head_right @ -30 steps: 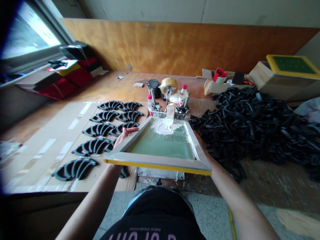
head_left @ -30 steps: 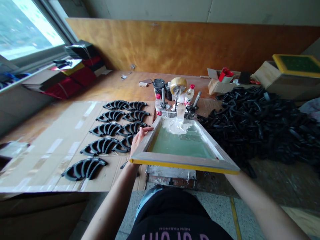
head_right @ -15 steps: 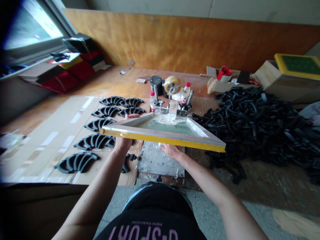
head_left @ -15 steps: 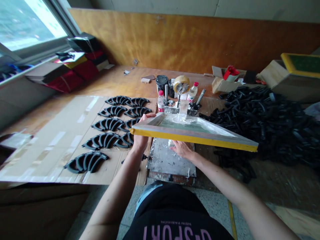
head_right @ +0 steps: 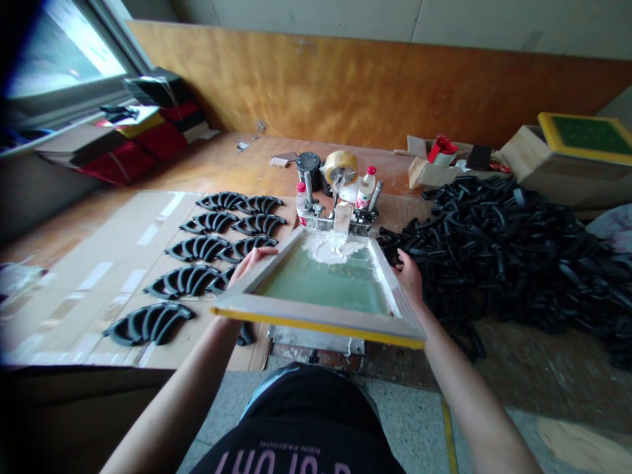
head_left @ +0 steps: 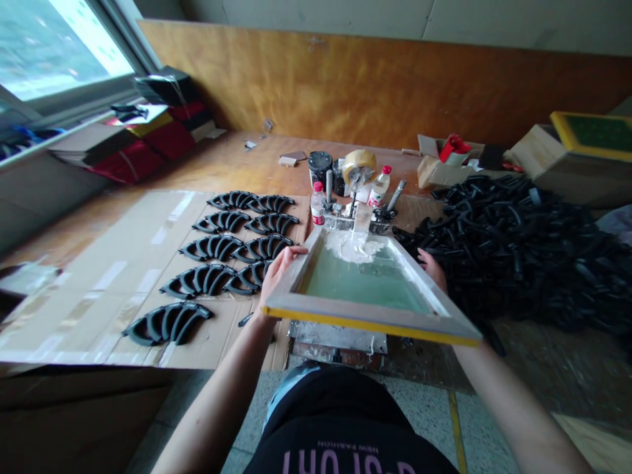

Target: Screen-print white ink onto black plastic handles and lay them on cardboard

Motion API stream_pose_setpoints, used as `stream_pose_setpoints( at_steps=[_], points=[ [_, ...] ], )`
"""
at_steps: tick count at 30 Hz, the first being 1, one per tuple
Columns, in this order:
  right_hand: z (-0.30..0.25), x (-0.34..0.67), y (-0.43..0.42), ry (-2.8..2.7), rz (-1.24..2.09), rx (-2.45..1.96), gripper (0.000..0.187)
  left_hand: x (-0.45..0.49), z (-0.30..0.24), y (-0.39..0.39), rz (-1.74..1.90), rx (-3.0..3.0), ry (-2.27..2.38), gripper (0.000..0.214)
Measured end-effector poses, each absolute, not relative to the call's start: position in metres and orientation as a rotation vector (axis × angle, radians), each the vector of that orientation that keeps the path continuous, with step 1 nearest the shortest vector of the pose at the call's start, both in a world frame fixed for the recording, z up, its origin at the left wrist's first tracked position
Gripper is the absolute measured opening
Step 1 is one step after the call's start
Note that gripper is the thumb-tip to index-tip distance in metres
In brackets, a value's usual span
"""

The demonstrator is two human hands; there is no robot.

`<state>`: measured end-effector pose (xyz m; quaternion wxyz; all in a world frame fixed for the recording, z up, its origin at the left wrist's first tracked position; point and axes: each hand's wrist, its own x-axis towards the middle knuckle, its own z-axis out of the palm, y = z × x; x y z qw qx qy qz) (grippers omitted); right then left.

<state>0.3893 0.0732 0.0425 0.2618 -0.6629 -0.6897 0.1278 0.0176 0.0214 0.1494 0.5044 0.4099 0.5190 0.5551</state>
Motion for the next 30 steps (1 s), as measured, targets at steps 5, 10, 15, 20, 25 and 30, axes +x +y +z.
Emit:
stream_pose_setpoints(
  at_steps=[5, 10, 15, 20, 25, 30],
  points=[
    [0.083, 0.341, 0.118, -1.847, 0.112, -1.526, 0.065, 0.006, 0.096, -0.005, 0.985, 0.939, 1.365, 0.053],
    [0.094, 0.272, 0.15, -2.315, 0.012, -1.498, 0.042, 0.008, 0.035, -0.007, 0.929, 0.923, 1.42, 0.075],
    [0.074, 0.252, 0.14, -2.534, 0.043, -1.629, 0.008, 0.006, 0.006, -0.004, 0.933, 0.984, 1.431, 0.066],
    [0.072, 0.261, 0.088, -2.755, 0.086, -1.16, 0.015, 0.004, 0.002, -0.005, 0.922, 0.975, 1.431, 0.068],
    [0.086, 0.274, 0.083, -2.796, 0.322, -0.846, 0.015, 0.006, 0.008, -0.006, 0.945, 0.935, 1.456, 0.067],
    [0.07, 0.267, 0.081, -2.605, 0.127, -1.063, 0.018, 0.004, 0.016, -0.006, 0.919, 0.932, 1.463, 0.069]
  ],
)
